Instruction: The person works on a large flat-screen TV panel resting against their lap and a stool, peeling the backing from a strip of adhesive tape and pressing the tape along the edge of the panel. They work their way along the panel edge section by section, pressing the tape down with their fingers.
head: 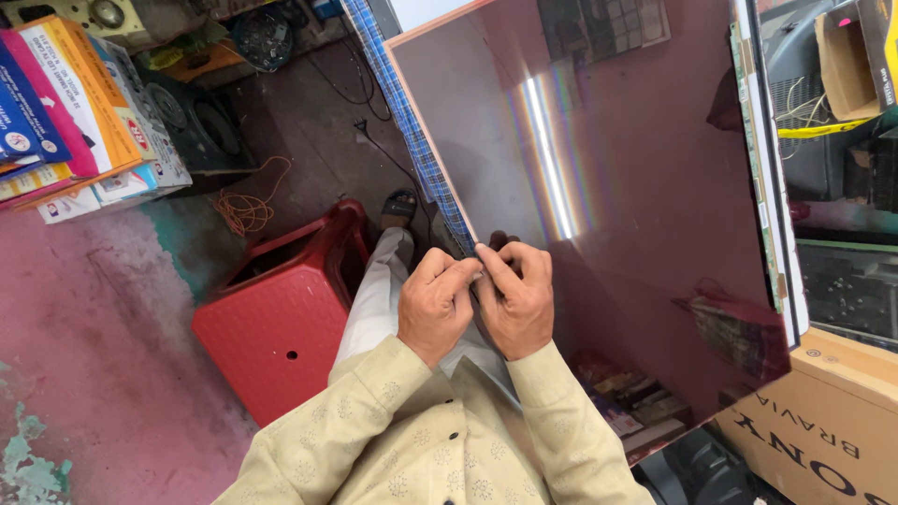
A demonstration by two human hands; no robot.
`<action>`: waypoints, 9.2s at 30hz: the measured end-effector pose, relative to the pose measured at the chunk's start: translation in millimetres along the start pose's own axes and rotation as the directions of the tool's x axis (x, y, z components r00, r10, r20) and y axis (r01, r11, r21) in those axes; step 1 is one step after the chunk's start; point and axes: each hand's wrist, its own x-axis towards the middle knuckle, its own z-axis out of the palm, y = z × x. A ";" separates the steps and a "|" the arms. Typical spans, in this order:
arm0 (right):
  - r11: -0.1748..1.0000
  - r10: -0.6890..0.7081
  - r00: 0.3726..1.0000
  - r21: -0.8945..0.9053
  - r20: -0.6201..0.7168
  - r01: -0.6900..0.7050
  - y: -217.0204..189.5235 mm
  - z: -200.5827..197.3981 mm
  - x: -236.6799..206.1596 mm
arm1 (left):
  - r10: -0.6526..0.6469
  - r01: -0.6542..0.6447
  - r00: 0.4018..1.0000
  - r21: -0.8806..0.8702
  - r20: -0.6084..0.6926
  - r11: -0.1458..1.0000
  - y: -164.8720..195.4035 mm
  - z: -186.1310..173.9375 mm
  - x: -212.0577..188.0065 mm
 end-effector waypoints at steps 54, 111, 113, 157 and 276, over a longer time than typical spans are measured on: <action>0.999 0.033 0.999 0.035 -0.019 -0.032 8.8 -15.7 -15.1 | 0.072 -0.074 0.997 0.064 0.027 0.995 -2.3 17.6 -12.9; 0.994 0.081 0.993 0.081 -0.084 -0.074 18.9 -25.0 -55.0 | 0.152 -0.158 0.983 0.056 0.100 0.986 -0.4 32.5 -37.8; 0.990 0.106 0.993 0.099 -0.054 -0.101 18.5 -29.4 -55.7 | 0.162 -0.169 0.982 0.066 0.099 0.983 -2.1 32.4 -38.4; 0.999 -0.030 0.997 0.014 -0.065 0.031 34.5 -21.2 -67.4 | 0.104 -0.105 0.994 0.032 0.038 0.994 17.2 33.7 -68.7; 0.975 0.141 0.990 0.175 -0.009 -0.138 25.1 -61.2 -141.8 | -0.176 0.183 0.980 -0.080 0.092 0.980 -1.3 32.1 -132.5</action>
